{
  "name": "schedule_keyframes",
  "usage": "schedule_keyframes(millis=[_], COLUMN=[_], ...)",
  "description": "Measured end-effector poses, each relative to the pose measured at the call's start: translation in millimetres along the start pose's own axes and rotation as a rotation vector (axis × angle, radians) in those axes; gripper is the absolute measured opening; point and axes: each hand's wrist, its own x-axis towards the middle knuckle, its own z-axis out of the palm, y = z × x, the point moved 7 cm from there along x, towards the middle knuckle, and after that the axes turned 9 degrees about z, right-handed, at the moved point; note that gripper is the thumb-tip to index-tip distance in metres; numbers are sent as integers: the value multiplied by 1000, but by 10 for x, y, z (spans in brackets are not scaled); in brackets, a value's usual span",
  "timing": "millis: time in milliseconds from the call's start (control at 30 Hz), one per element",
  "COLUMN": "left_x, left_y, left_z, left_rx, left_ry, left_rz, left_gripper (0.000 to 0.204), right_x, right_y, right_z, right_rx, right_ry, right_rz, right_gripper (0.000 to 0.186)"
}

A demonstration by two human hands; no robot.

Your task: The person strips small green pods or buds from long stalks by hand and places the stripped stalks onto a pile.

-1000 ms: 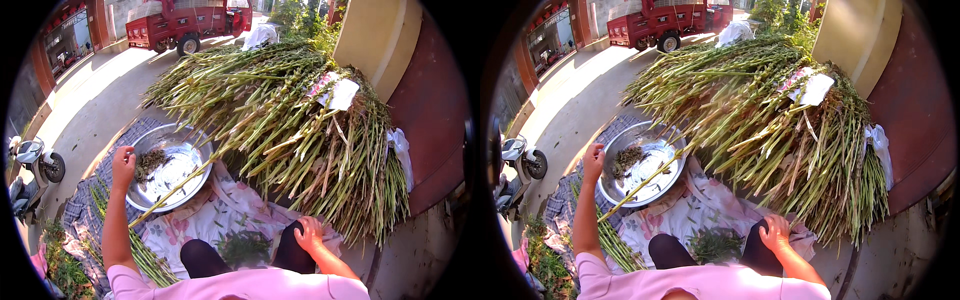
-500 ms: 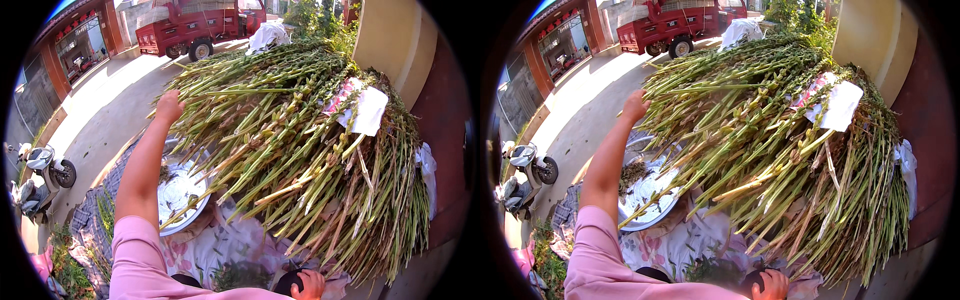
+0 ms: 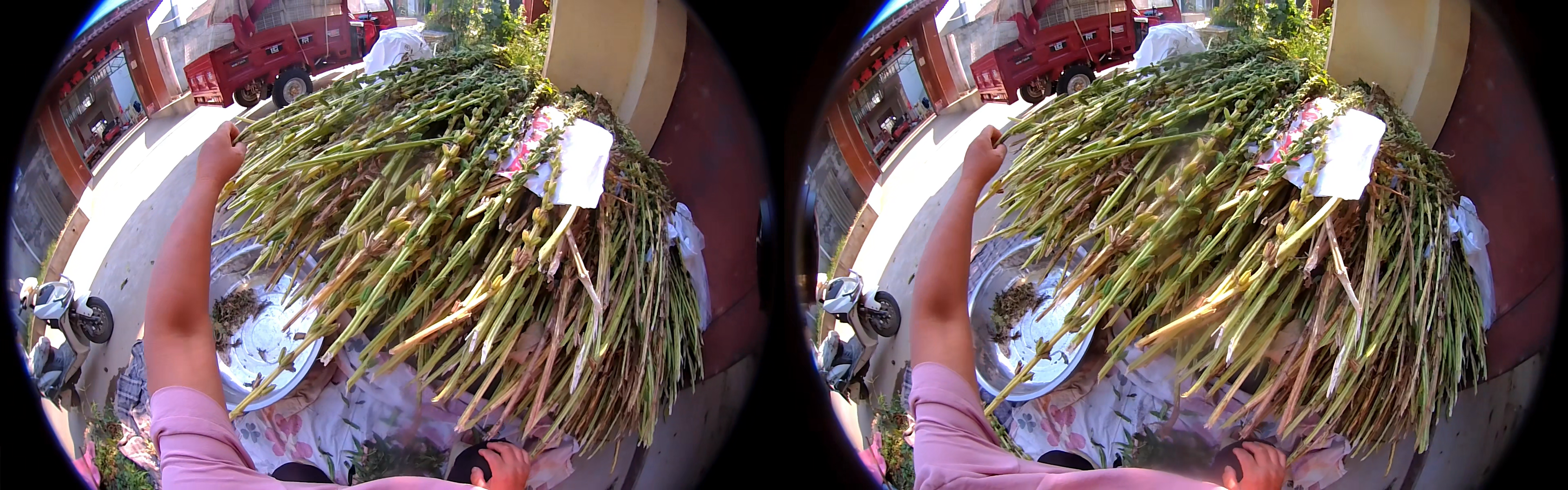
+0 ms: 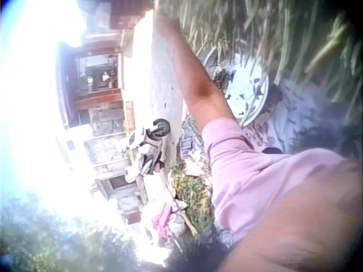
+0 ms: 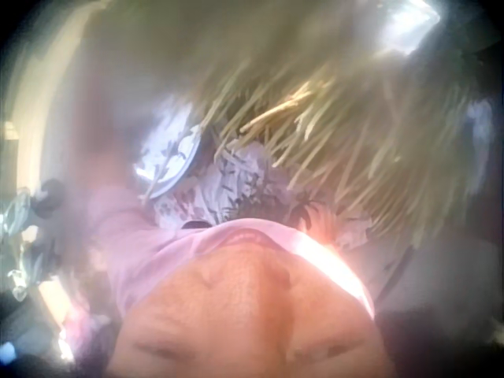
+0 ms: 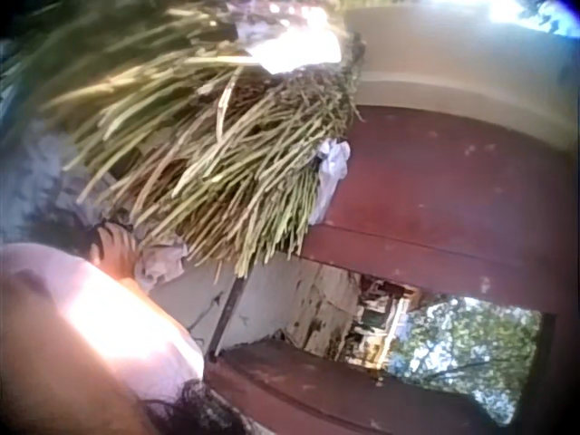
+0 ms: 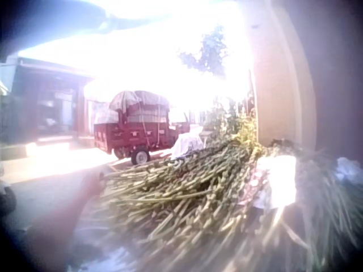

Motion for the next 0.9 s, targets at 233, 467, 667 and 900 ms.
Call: schedule_keyframes(millis=[233, 467, 667, 900], left_x=[226, -327, -1642, -3761], left_y=[247, 508, 1231, 1803], left_z=[-607, -1557, -1824, -1865], left_rx=[-91, -321, -972, -1226], left_ry=[146, 163, 8, -140], left_rz=[-58, -173, -416, -679], left_gripper=[18, 15, 15, 14], right_x=[-95, -133, -26, 837], right_y=[-9, -128, -254, -1300], right_z=[45, -116, -405, -1059], right_rx=[5, 143, 642, 1507], right_ry=[-51, 136, 215, -105], right_rz=[38, -138, -167, -72], right_gripper=[45, 32, 30, 56])
